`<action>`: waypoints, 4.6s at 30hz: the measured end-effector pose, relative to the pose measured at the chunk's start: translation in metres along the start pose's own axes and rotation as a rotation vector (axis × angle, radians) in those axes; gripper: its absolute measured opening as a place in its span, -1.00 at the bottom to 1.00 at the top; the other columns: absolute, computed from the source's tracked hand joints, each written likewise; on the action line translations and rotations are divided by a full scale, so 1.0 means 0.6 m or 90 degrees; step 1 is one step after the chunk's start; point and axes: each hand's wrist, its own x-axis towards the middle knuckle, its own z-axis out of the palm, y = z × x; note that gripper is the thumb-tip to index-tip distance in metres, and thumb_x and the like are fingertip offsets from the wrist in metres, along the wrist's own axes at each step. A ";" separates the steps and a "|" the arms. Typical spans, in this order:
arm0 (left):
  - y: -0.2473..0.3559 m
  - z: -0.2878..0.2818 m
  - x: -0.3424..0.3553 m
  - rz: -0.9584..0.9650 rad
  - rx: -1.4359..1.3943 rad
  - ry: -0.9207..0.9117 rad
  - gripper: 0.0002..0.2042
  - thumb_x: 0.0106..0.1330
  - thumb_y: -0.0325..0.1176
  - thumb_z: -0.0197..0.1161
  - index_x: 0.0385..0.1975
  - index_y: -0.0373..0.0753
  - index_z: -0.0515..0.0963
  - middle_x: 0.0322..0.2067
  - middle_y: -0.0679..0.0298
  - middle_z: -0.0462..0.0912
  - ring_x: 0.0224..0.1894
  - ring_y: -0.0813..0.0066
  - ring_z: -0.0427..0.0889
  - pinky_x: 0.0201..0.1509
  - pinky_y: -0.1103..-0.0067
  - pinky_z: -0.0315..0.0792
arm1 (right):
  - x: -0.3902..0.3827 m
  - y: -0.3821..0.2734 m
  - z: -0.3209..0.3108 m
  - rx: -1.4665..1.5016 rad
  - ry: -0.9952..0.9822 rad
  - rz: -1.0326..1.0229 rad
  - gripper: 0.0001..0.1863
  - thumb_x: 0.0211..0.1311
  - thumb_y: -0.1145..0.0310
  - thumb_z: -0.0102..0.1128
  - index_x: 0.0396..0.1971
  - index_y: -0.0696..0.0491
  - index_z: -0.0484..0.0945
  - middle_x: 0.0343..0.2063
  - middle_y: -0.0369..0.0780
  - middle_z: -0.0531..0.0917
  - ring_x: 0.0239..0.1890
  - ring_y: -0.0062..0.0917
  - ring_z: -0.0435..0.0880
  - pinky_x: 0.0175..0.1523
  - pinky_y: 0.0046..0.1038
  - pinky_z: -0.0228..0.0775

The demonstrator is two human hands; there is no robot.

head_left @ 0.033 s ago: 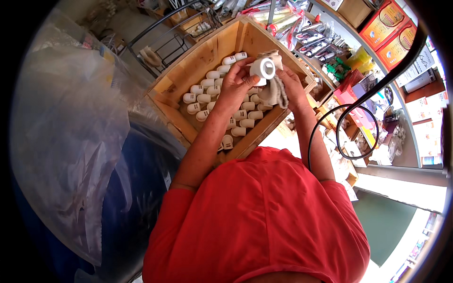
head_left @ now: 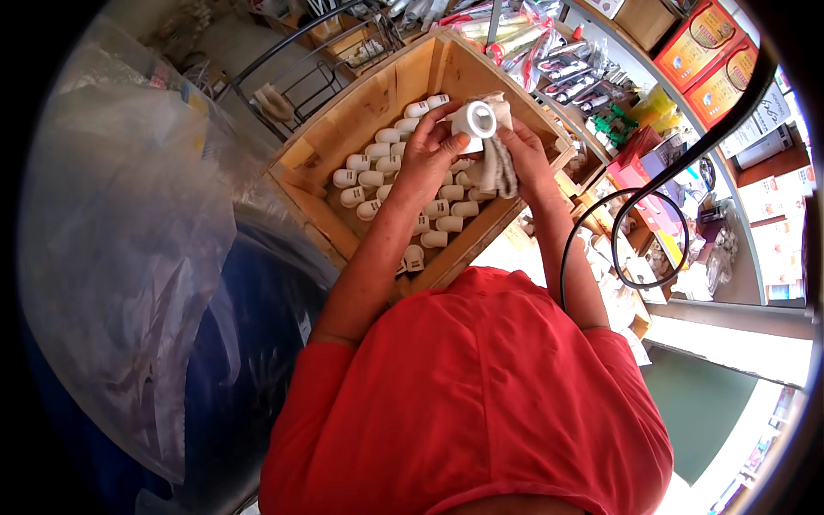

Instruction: The person wipes white plastic pipe fittings with a cloth, handling them one at a time from a wooden crate. The person repeatedly picks up a fitting, rubs it with the cloth, and places it back into the crate.

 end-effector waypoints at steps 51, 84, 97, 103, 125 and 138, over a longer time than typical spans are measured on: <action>-0.023 -0.081 0.017 -0.101 -0.197 0.269 -0.67 0.16 -0.30 0.15 -0.10 -0.25 0.38 -0.20 0.23 0.49 -0.19 0.37 0.47 -0.07 0.46 0.37 | -0.023 -0.033 0.052 -0.665 0.120 -0.573 -0.67 -0.17 0.46 0.27 -0.28 -0.02 0.52 -0.29 -0.25 0.52 -0.26 -0.35 0.53 -0.21 -0.45 0.43; -0.017 -0.035 0.005 -0.051 0.324 -0.027 -0.62 -0.02 -0.51 0.33 -0.17 -0.35 0.39 -0.30 0.30 0.51 -0.27 0.62 0.50 -0.22 0.68 0.44 | 0.004 -0.023 -0.030 -0.472 -0.050 -0.203 -0.76 0.00 0.35 0.01 -0.33 0.11 0.52 -0.41 -0.27 0.53 -0.36 -0.49 0.53 -0.24 -0.55 0.35; 0.002 -0.045 0.010 -0.103 -0.013 0.207 -0.76 0.13 -0.45 0.18 -0.20 -0.37 0.44 -0.33 0.24 0.55 -0.34 0.49 0.56 -0.25 0.59 0.47 | -0.034 -0.009 0.041 -0.788 0.041 -0.491 -0.67 -0.25 0.45 0.16 -0.32 0.10 0.52 -0.21 -0.20 0.46 -0.18 -0.36 0.48 -0.12 -0.44 0.38; 0.001 -0.062 0.011 -0.148 -0.196 0.105 -0.67 0.20 -0.32 0.14 -0.09 -0.34 0.37 -0.20 0.16 0.47 -0.15 0.38 0.47 -0.08 0.45 0.40 | -0.013 0.034 0.015 -0.496 0.025 -0.404 -0.74 -0.05 0.44 0.11 -0.28 0.17 0.48 -0.27 -0.23 0.47 -0.21 -0.49 0.47 -0.10 -0.53 0.31; -0.028 -0.053 0.011 0.031 0.282 0.165 -0.73 -0.02 -0.57 0.25 -0.27 -0.35 0.46 -0.32 0.28 0.55 -0.31 0.63 0.52 -0.26 0.70 0.44 | -0.031 -0.027 0.043 -0.829 0.017 -0.539 -0.69 -0.23 0.42 0.16 -0.34 0.04 0.51 -0.23 -0.28 0.51 -0.25 -0.36 0.49 -0.15 -0.43 0.39; 0.015 -0.046 0.008 -0.004 0.143 0.229 -0.62 0.04 -0.50 0.26 -0.09 -0.31 0.41 -0.23 0.28 0.53 -0.21 0.54 0.51 -0.23 0.62 0.45 | 0.000 0.014 -0.031 -0.282 0.104 -0.239 -0.76 0.16 0.37 0.07 -0.23 0.19 0.46 -0.43 -0.34 0.53 -0.39 -0.74 0.43 -0.28 -0.69 0.30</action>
